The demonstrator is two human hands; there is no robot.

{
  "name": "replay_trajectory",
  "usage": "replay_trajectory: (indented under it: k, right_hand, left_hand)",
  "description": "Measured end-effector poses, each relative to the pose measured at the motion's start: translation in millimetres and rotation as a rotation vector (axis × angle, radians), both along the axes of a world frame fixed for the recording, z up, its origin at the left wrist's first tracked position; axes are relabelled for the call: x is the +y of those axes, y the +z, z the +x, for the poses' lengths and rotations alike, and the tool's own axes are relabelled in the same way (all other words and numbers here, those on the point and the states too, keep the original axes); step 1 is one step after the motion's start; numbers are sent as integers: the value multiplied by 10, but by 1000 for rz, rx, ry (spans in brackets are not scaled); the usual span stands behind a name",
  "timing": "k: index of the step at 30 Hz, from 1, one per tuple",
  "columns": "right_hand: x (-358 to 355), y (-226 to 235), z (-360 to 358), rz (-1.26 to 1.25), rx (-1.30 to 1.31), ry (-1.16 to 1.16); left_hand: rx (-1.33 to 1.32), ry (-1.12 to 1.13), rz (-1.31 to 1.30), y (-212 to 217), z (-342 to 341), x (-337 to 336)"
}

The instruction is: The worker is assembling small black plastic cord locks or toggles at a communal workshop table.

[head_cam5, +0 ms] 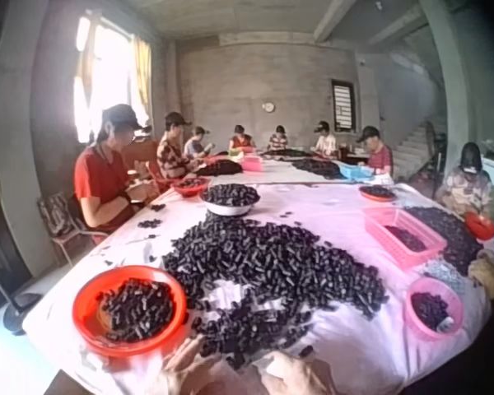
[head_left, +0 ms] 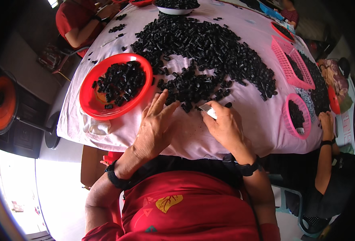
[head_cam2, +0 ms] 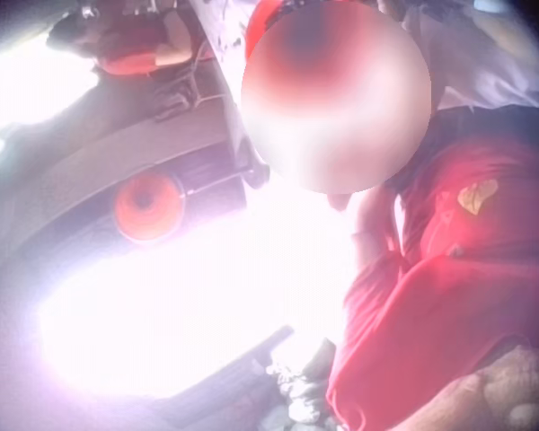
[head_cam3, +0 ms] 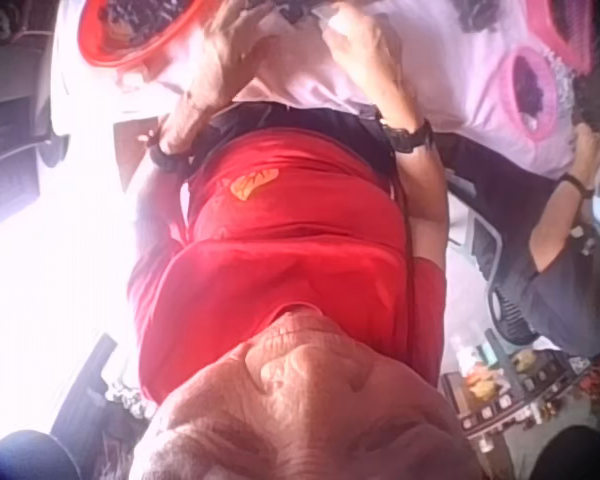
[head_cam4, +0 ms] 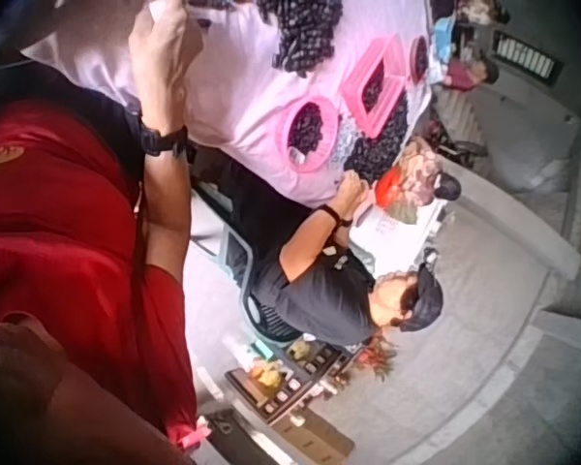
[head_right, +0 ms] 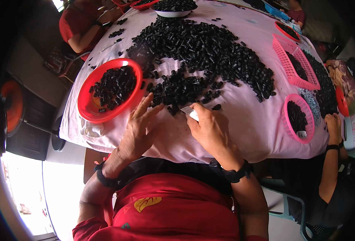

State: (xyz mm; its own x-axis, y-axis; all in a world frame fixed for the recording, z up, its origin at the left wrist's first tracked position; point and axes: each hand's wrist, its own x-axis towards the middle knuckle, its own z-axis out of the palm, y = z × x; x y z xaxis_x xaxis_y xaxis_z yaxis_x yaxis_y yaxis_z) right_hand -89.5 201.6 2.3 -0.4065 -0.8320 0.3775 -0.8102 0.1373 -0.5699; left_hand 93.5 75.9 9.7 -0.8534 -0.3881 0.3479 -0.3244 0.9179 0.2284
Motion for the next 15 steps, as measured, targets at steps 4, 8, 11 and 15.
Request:
replay_trajectory:
  k: [4,8,11,15]
  right_hand:
    - [109,234,23,-101,-275,130]
    - [189,477,82,-195,-363,167]
    - [236,527,109,-305,-282,181]
    - [252,544,111,-364,-283,188]
  left_hand:
    - [285,-81,846,133,-213,46]
    - [463,-180,1356,239,-408,181]
    - [533,-249,1507,232,-483,261]
    - [586,-320,1732,278,-525,301]
